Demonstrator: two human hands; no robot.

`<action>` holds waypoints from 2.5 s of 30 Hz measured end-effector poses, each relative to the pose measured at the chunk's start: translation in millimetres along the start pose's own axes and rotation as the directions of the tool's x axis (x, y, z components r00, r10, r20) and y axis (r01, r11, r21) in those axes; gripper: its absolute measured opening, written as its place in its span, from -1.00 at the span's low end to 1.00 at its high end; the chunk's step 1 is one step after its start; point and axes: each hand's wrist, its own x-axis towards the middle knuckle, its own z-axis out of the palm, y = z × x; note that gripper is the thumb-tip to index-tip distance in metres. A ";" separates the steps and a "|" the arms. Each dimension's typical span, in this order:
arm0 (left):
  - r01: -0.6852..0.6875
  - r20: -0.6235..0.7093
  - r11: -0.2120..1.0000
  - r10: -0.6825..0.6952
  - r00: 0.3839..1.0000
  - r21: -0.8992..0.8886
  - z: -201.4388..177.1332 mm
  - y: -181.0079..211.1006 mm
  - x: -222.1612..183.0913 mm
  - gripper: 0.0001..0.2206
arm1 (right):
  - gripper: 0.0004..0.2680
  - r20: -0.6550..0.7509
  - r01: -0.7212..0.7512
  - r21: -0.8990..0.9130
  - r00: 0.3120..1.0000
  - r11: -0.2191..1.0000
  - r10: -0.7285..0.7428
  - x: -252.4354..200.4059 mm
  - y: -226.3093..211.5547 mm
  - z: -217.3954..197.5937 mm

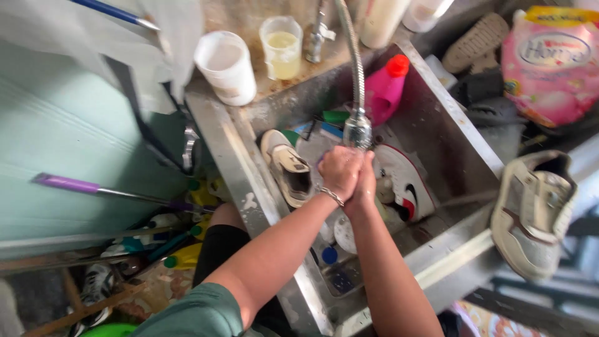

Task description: The person is cleaning white and grey sneakers in a sink, applying soap and scrubbing the soles and sides with a brush before rinsing.

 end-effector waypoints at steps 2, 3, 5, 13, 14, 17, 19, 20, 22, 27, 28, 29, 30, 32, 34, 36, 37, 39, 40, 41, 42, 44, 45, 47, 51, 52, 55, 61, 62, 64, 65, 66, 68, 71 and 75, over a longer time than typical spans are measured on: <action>-0.118 -0.064 0.987 0.126 0.990 0.108 -5.1 -2.3 2.2 -0.68 | -0.57 -0.004 0.051 -0.065 0.999 0.997 -0.051 -8.4 -7.9 0.4; -0.144 -0.097 0.982 0.156 0.983 0.125 -16.7 -3.8 -0.3 -0.68 | -0.57 0.038 0.032 -0.070 0.999 0.997 -0.029 -32.6 -7.8 16.1; -0.236 -0.108 0.946 0.264 0.958 0.223 -17.7 -9.4 -0.2 -0.63 | -0.61 0.055 0.041 -0.098 0.998 0.994 -0.036 -77.5 -27.6 35.2; -0.200 -0.068 0.926 0.233 0.970 0.320 -30.9 -49.5 19.8 -0.62 | -0.71 0.025 0.025 0.179 0.999 0.984 -0.029 46.2 15.0 -18.0; -0.079 -0.146 0.946 0.131 0.981 0.316 -35.3 -63.3 35.4 -0.71 | -0.72 0.036 0.037 0.187 0.998 0.982 -0.044 50.0 14.9 -12.4; 0.118 -0.211 0.932 -0.046 0.976 0.342 -38.2 -94.2 72.1 -0.69 | -0.74 0.068 0.066 0.202 0.994 0.977 -0.081 51.6 4.1 -4.2; 0.140 -0.172 0.914 -0.079 0.982 0.381 -16.0 -66.8 71.6 -0.61 | -0.76 0.093 0.083 0.221 0.990 0.972 -0.106 51.0 -7.6 9.3; 0.194 -0.157 0.888 -0.140 0.978 0.417 -10.7 -65.3 52.7 -0.42 | -0.77 0.103 0.077 0.222 0.989 0.972 -0.102 41.7 -2.6 -0.7; -0.019 -0.047 0.692 0.076 0.996 0.722 -32.5 -80.7 85.2 -0.47 | -0.77 0.089 0.073 0.222 0.992 0.972 -0.095 23.2 -1.4 -4.0; 0.050 0.077 0.973 -0.069 0.995 0.226 -9.6 -34.8 179.8 -0.69 | -0.71 0.157 0.019 0.187 0.986 0.982 -0.049 -17.1 -34.2 11.9; -0.046 0.106 0.817 -0.018 0.994 0.575 -8.6 -19.1 186.7 -0.79 | -0.67 0.202 -0.015 0.203 0.979 0.979 -0.027 -18.9 -34.2 12.1; -0.140 0.154 0.535 0.020 0.988 0.833 -8.8 -3.2 194.1 -0.86 | -0.61 0.246 -0.050 0.217 0.969 0.975 -0.006 -20.8 -33.0 13.1; -0.138 0.149 0.529 0.023 0.989 0.838 0.3 4.3 204.4 -0.86 | -0.61 0.252 -0.057 0.220 0.968 0.974 0.000 -28.5 -43.0 17.0; -0.301 0.301 0.139 0.020 0.953 0.943 11.9 21.4 226.4 -0.80 | -0.54 0.145 -0.121 0.117 0.984 0.986 0.104 -43.9 -59.1 28.4; -0.409 0.414 -0.140 0.002 0.910 0.902 25.3 52.0 228.4 -0.79 | -0.51 0.119 -0.143 0.147 0.985 0.979 0.126 -36.5 -45.0 23.4; -0.503 0.525 -0.392 -0.060 0.849 0.770 36.3 57.7 250.2 -0.78 | -0.47 0.076 -0.151 0.184 0.987 0.971 0.139 -32.7 -40.7 20.1; -0.480 0.577 -0.655 -0.081 0.813 0.584 34.1 50.2 270.5 -0.56 | -0.66 0.043 -0.147 0.258 0.989 0.955 0.141 -33.9 -40.2 21.5; -0.403 0.623 -0.850 -0.118 0.773 0.339 35.7 41.1 304.9 -0.35 | -0.81 0.011 -0.137 0.332 0.990 0.933 0.141 -31.1 -41.7 21.1; -0.327 0.670 -0.892 -0.036 0.741 0.314 34.8 38.7 316.6 -0.41 | -0.79 0.094 -0.199 0.319 0.980 0.927 0.178 -29.2 -40.5 18.4; -0.245 0.715 -0.924 0.042 0.698 0.294 33.5 36.1 328.2 -0.43 | -0.76 0.175 -0.259 0.302 0.961 0.917 0.214 -27.5 -38.9 15.9; -0.251 0.715 -0.923 0.035 0.699 0.291 38.6 42.7 326.3 -0.43 | -0.76 0.170 -0.262 0.305 0.961 0.915 0.219 -32.1 -41.5 17.5; -0.237 0.531 -0.899 -0.006 0.848 0.368 48.5 56.6 323.6 -0.09 | -0.93 0.228 -0.237 0.264 0.957 0.935 0.178 -40.5 -46.8 21.5; -0.240 0.530 -0.899 -0.011 0.848 0.366 51.5 55.9 329.0 -0.09 | -0.93 0.225 -0.239 0.265 0.957 0.934 0.181 -36.7 -47.3 23.3; -0.362 0.479 -0.743 -0.064 0.876 0.563 49.4 43.7 327.8 -0.26 | -0.93 0.254 -0.228 0.235 0.953 0.945 0.167 -37.1 -43.0 17.7; -0.389 0.414 -0.380 -0.020 0.910 0.839 57.3 70.3 276.8 -0.48 | -0.85 0.247 -0.228 0.192 0.953 0.955 0.178 -41.3 -49.5 20.0; -0.458 0.465 -0.122 0.028 0.885 0.880 56.0 75.2 263.1 -0.54 | -0.87 0.242 -0.221 0.191 0.955 0.956 0.172 -38.2 -46.9 17.9; -0.430 0.429 0.312 0.076 0.900 0.847 26.5 20.0 254.7 -0.59 | -0.80 0.225 -0.188 0.248 0.965 0.950 0.133 -31.5 -39.2 19.1; 0.047 0.215 0.865 -0.176 0.961 0.500 -2.0 40.1 70.9 -0.54 | -0.90 0.224 -0.134 0.265 0.972 0.955 0.075 -28.8 -38.3 28.0; 0.059 0.182 0.863 -0.172 0.968 0.501 0.2 52.3 32.1 -0.47 | -0.79 0.200 -0.152 0.229 0.974 0.962 0.107 -38.6 -46.1 33.7; 0.202 0.036 0.856 -0.248 0.968 0.475 -22.9 1.9 29.2 -0.55 | -0.64 0.215 -0.145 0.138 0.970 0.980 0.113 -52.1 -54.0 36.7; 0.332 -0.104 0.840 -0.319 0.942 0.428 -34.4 -21.3 28.3 -0.62 | -0.48 0.234 -0.130 0.048 0.965 0.990 0.116 -59.3 -58.8 39.9; 0.328 -0.107 0.844 -0.312 0.944 0.426 -30.4 -22.0 32.6 -0.62 | -0.48 0.241 -0.130 0.044 0.964 0.991 0.115 -53.6 -55.3 32.1; 0.265 -0.064 0.805 -0.273 0.960 0.530 -25.1 -18.8 42.6 -0.62 | -0.50 0.060 -0.006 0.178 0.998 0.984 -0.005 -43.2 -47.8 21.2; 0.161 -0.002 0.728 -0.215 0.977 0.666 -10.1 -22.5 55.9 -0.60 | -0.53 0.010 -0.027 0.284 1.000 0.958 0.026 15.9 -11.0 -7.8; 0.037 0.056 0.637 -0.124 0.991 0.770 9.5 -19.8 77.3 -0.58 | -0.62 -0.018 -0.074 0.266 0.996 0.961 0.082 -9.3 -30.2 18.7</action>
